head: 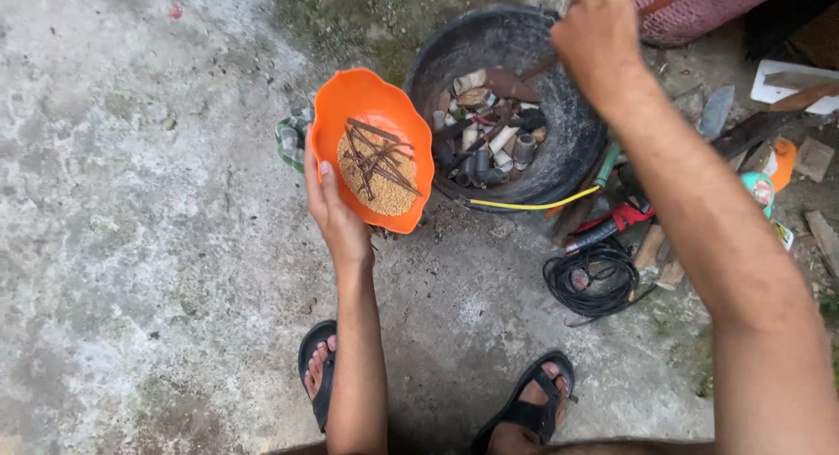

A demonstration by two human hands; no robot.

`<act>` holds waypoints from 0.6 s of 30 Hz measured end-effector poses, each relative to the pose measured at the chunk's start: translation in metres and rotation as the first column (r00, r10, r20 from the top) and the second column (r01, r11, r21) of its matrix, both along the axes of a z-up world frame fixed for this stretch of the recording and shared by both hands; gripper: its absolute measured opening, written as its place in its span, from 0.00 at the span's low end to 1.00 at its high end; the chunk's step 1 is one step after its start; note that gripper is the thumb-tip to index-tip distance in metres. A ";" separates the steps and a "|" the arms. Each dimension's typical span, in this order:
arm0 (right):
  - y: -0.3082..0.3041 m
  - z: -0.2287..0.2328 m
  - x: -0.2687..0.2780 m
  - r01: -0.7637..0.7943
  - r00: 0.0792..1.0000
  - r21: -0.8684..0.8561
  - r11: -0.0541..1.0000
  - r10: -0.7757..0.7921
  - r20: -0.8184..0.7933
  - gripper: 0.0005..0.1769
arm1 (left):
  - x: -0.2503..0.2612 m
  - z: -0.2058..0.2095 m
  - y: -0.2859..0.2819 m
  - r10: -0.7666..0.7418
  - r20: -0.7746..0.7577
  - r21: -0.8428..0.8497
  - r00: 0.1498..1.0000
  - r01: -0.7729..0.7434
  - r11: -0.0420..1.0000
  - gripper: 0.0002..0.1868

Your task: Sorting various hardware items like nails, screws, and washers from a small container into a larger bucket.

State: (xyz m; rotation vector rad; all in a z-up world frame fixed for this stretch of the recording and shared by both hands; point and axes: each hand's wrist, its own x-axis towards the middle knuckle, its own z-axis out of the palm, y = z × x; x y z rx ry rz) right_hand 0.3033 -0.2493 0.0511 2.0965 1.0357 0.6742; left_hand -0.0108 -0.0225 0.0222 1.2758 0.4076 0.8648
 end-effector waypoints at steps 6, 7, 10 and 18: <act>0.002 -0.001 -0.003 0.013 1.000 -0.024 1.000 -0.013 -0.004 0.08 | -0.004 0.000 0.004 0.003 0.022 -0.027 1.000 -0.002 1.000 0.30; 0.005 0.005 -0.008 0.013 1.000 -0.023 1.000 -0.013 -0.002 0.08 | -0.003 0.000 0.004 0.003 0.024 -0.026 1.000 -0.003 1.000 0.30; 0.012 0.016 -0.018 0.087 0.996 -0.071 0.994 -0.089 -0.021 0.05 | -0.003 -0.001 0.005 0.004 -0.004 -0.016 1.000 -0.004 1.000 0.30; 0.016 -0.012 -0.018 -0.097 0.995 0.200 0.975 0.097 0.007 0.26 | -0.002 -0.004 0.006 0.017 0.002 -0.014 1.000 -0.017 1.000 0.29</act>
